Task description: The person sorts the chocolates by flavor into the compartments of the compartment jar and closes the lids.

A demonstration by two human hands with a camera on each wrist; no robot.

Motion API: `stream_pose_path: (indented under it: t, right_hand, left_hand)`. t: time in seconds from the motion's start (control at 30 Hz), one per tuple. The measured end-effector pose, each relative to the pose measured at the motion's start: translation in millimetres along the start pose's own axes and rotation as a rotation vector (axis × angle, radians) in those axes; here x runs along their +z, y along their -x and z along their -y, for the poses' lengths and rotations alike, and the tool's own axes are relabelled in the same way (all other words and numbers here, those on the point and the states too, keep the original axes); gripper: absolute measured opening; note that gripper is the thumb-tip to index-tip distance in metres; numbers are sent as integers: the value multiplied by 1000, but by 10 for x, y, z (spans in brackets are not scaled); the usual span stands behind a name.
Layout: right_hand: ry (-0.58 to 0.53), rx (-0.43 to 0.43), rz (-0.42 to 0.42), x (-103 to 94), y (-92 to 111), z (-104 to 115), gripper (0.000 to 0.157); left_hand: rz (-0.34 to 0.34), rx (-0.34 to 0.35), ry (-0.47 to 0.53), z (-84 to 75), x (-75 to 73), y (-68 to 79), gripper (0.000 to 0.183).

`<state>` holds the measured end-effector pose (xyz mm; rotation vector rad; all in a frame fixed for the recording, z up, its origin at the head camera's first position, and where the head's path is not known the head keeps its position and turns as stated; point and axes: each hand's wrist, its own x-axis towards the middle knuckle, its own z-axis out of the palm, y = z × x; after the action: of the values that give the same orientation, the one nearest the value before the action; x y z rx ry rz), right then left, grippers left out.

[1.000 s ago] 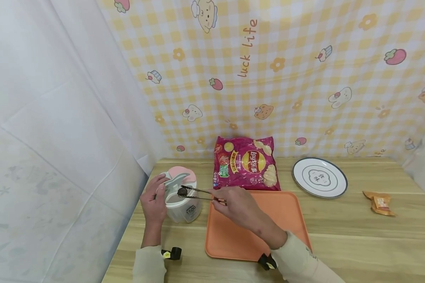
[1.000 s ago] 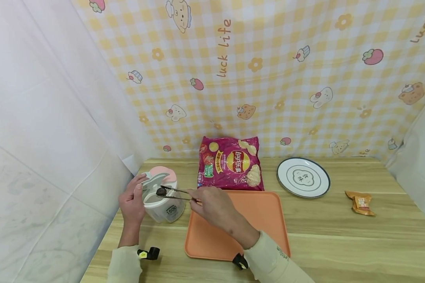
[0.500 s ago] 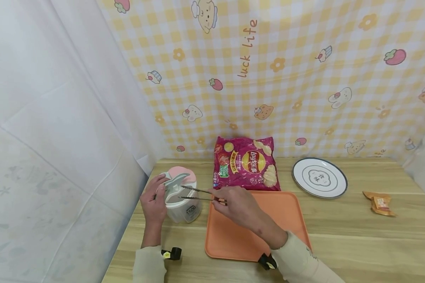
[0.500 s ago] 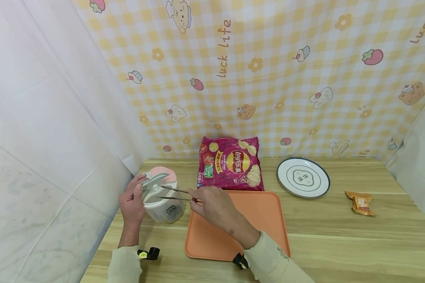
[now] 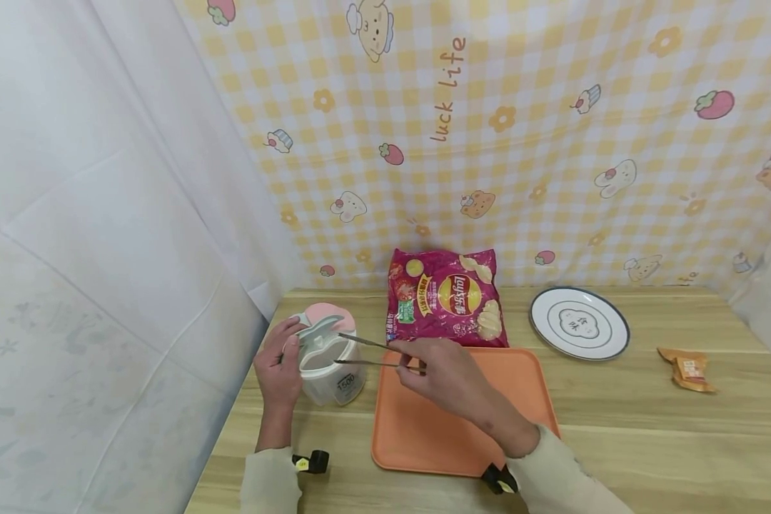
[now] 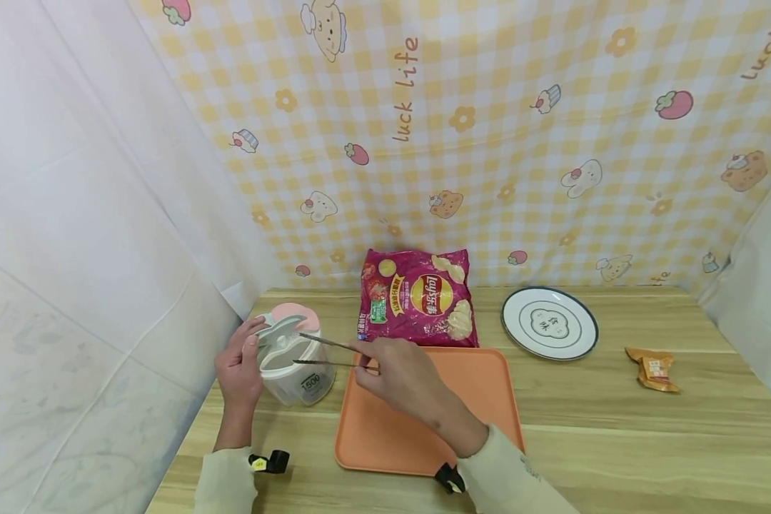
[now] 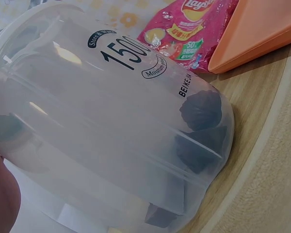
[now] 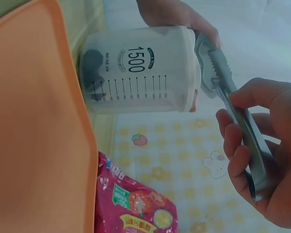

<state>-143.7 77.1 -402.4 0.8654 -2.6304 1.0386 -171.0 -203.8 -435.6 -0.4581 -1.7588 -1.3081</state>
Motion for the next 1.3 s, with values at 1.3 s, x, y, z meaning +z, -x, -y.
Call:
stream_pose_path:
  t: [1.3]
  right_hand:
    - [135,59,133,-680,1335,-1553,29]
  left_hand:
    - [10,3,-20,-48,-11,-21,19]
